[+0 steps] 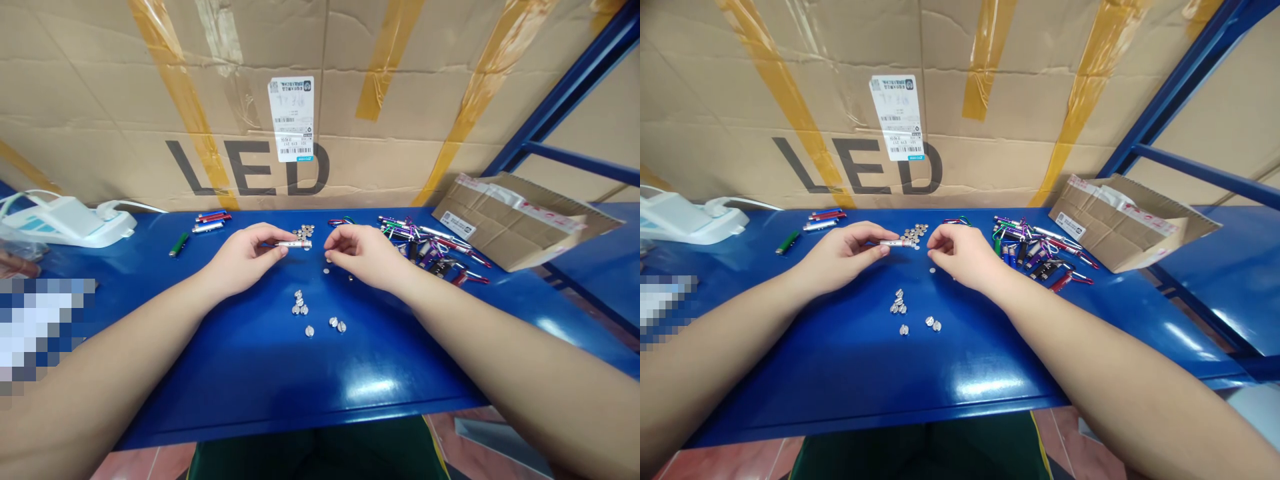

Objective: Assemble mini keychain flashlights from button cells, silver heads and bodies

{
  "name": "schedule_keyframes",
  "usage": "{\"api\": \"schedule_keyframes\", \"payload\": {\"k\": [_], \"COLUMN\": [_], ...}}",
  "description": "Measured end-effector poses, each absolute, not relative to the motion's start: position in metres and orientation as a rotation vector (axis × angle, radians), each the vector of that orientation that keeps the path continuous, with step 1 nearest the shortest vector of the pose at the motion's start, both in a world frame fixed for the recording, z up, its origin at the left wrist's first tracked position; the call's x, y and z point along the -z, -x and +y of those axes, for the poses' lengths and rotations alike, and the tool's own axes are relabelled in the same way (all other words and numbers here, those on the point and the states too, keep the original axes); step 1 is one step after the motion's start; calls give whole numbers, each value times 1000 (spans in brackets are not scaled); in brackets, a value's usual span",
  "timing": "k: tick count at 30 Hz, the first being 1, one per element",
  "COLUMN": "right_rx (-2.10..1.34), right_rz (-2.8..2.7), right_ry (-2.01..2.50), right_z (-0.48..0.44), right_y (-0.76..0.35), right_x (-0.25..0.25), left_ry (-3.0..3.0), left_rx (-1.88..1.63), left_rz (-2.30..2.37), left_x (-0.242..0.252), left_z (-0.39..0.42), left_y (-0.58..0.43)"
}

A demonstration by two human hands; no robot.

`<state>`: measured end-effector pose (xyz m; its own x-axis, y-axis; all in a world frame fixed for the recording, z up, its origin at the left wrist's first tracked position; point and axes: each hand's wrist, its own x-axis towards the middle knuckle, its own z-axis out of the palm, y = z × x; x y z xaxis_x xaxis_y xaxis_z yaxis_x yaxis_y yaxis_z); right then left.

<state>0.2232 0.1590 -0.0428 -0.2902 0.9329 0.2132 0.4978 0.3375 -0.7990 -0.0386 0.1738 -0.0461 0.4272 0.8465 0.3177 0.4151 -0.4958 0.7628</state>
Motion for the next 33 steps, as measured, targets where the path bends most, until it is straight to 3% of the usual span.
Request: {"api": "schedule_keyframes", "payload": {"k": [3, 8, 17, 20, 27, 33], "right_rx": [-529, -547, -296, -418, -1118, -928], "right_rz": [-2178, -2473, -2623, -2493, -1801, -1784], "right_ry": [1304, 1537, 1414, 1337, 1061, 960], "right_z": [157, 148, 147, 147, 151, 154], "right_y": [-239, -250, -225, -228, -228, -222], "right_x": [30, 17, 28, 29, 36, 44], "left_ry": [-2100, -2119, -2153, -2155, -2087, -2005], "left_rx": [-940, -914, -884, -889, -889, -874], "left_rz": [1070, 1037, 1057, 1046, 998, 993], "left_x": [47, 49, 48, 48, 47, 44], "left_z": [175, 175, 175, 175, 174, 171], "left_y": [40, 41, 40, 41, 40, 38]}}
